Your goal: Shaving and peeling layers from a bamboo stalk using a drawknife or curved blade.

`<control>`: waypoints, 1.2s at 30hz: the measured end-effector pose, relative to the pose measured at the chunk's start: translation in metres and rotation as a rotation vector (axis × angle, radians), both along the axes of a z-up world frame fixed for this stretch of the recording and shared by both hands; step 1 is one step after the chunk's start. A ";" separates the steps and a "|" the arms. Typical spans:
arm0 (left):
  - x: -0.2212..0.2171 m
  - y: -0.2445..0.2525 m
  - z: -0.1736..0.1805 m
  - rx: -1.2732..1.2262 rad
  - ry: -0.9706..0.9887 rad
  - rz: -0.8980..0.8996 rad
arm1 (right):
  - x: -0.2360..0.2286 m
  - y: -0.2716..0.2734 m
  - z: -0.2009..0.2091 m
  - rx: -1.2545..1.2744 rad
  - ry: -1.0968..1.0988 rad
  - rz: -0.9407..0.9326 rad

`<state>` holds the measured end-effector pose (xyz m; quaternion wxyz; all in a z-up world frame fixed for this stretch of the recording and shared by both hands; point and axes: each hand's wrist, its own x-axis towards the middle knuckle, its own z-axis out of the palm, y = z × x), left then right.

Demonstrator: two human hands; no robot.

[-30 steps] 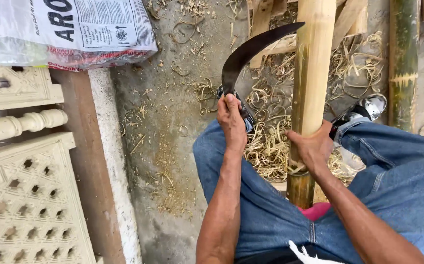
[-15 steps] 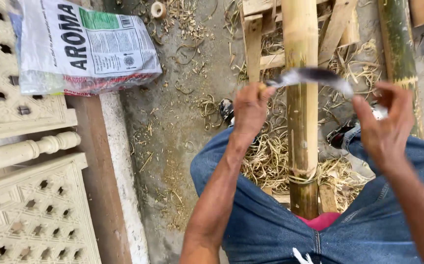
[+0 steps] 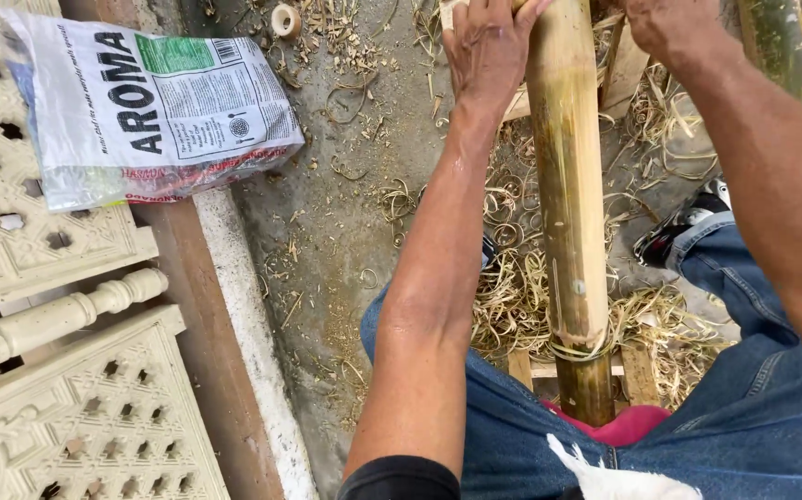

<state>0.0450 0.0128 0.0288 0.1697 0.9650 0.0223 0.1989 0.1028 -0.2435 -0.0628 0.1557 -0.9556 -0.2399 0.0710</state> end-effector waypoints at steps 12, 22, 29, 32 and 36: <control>-0.156 -0.044 0.051 0.005 0.172 0.016 | -0.172 -0.001 0.133 0.404 0.276 -0.420; -0.360 -0.089 0.115 -0.095 0.333 -0.147 | -0.388 -0.070 0.149 0.364 0.396 -0.357; -0.305 -0.057 0.081 -0.246 0.391 -0.194 | -0.300 -0.060 0.154 0.171 0.503 -0.098; -0.201 -0.039 0.062 -0.218 0.227 -0.125 | -0.192 -0.020 0.165 0.235 0.254 -0.058; -0.080 -0.015 0.003 -0.143 0.173 -0.037 | -0.084 0.005 0.116 0.389 -0.133 0.000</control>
